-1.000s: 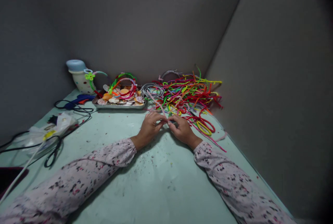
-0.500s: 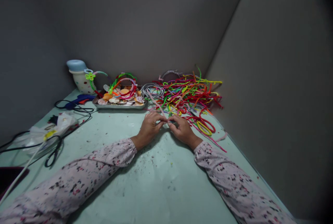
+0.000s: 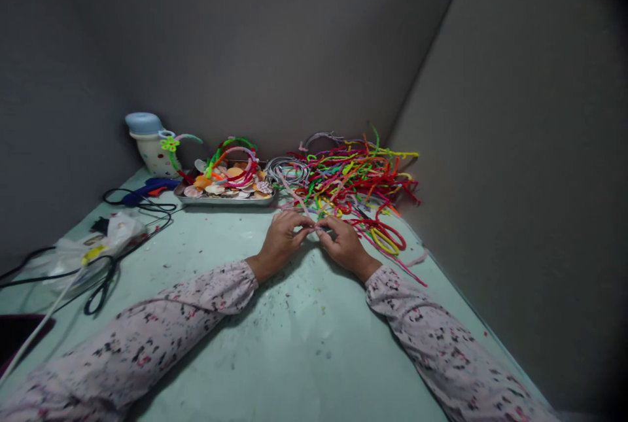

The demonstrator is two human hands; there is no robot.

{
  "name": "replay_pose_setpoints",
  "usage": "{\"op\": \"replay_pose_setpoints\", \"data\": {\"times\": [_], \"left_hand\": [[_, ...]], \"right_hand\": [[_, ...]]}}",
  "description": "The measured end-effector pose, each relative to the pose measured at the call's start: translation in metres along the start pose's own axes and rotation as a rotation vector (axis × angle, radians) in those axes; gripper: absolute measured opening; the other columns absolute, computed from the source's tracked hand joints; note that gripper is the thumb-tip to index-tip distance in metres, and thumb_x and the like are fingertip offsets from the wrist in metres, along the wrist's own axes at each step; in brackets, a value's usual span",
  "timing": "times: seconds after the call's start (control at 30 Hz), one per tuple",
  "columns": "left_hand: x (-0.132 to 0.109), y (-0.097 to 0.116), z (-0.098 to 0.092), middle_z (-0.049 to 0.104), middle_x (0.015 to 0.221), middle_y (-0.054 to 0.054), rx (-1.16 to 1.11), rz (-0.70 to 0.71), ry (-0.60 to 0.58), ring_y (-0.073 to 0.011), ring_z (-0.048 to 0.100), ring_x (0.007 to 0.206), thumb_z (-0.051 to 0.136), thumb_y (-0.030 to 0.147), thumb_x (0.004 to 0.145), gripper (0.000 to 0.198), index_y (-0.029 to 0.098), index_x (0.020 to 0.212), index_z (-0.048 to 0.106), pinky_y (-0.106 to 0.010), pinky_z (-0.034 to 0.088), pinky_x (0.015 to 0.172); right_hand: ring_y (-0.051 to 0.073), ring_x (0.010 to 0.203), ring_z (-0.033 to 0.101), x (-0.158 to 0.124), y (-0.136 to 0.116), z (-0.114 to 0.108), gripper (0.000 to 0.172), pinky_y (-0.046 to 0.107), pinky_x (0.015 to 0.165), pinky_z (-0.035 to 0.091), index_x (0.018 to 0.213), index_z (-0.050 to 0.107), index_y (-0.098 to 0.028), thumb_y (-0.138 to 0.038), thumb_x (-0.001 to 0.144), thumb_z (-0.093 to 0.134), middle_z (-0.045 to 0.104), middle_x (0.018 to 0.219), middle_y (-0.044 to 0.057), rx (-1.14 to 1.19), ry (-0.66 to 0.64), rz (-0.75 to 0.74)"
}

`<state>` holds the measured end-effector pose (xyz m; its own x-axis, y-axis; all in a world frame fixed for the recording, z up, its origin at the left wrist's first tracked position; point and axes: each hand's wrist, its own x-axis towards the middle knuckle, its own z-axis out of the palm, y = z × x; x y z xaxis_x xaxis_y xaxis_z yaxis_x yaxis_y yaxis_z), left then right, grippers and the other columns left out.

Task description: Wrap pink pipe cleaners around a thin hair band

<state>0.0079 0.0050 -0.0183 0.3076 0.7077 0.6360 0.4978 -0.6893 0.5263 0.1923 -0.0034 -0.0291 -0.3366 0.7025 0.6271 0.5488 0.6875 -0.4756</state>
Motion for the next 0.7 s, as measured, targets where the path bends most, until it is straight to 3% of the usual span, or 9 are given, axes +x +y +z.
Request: {"op": "replay_pose_setpoints", "data": {"times": [0.3,0.7], "left_hand": [[0.0003,-0.0023,0.0013,0.071,0.087,-0.002,0.015,0.024,0.002,-0.0193,0.063,0.088,0.066,0.026,0.083,0.007,0.022,0.087,0.069,-0.036,0.044,0.084],[0.0006,0.0016,-0.0009,0.069,0.089,-0.002,0.098,-0.032,-0.084,-0.0197,0.059,0.091,0.06,0.029,0.087,0.011,0.021,0.088,0.067,-0.036,0.039,0.087]], "right_hand": [[0.02,0.083,0.058,-0.0007,0.0019,0.001,0.01,0.033,0.077,0.045,0.095,0.059,-0.021,-0.021,0.088,0.052,0.063,0.088,0.004,-0.006,-0.002,-0.005],[0.019,0.081,0.057,0.0006,0.0002,0.0003,0.009,0.031,0.075,0.044,0.094,0.059,-0.02,-0.021,0.087,0.053,0.062,0.086,0.004,-0.025,-0.007,0.002]]}}
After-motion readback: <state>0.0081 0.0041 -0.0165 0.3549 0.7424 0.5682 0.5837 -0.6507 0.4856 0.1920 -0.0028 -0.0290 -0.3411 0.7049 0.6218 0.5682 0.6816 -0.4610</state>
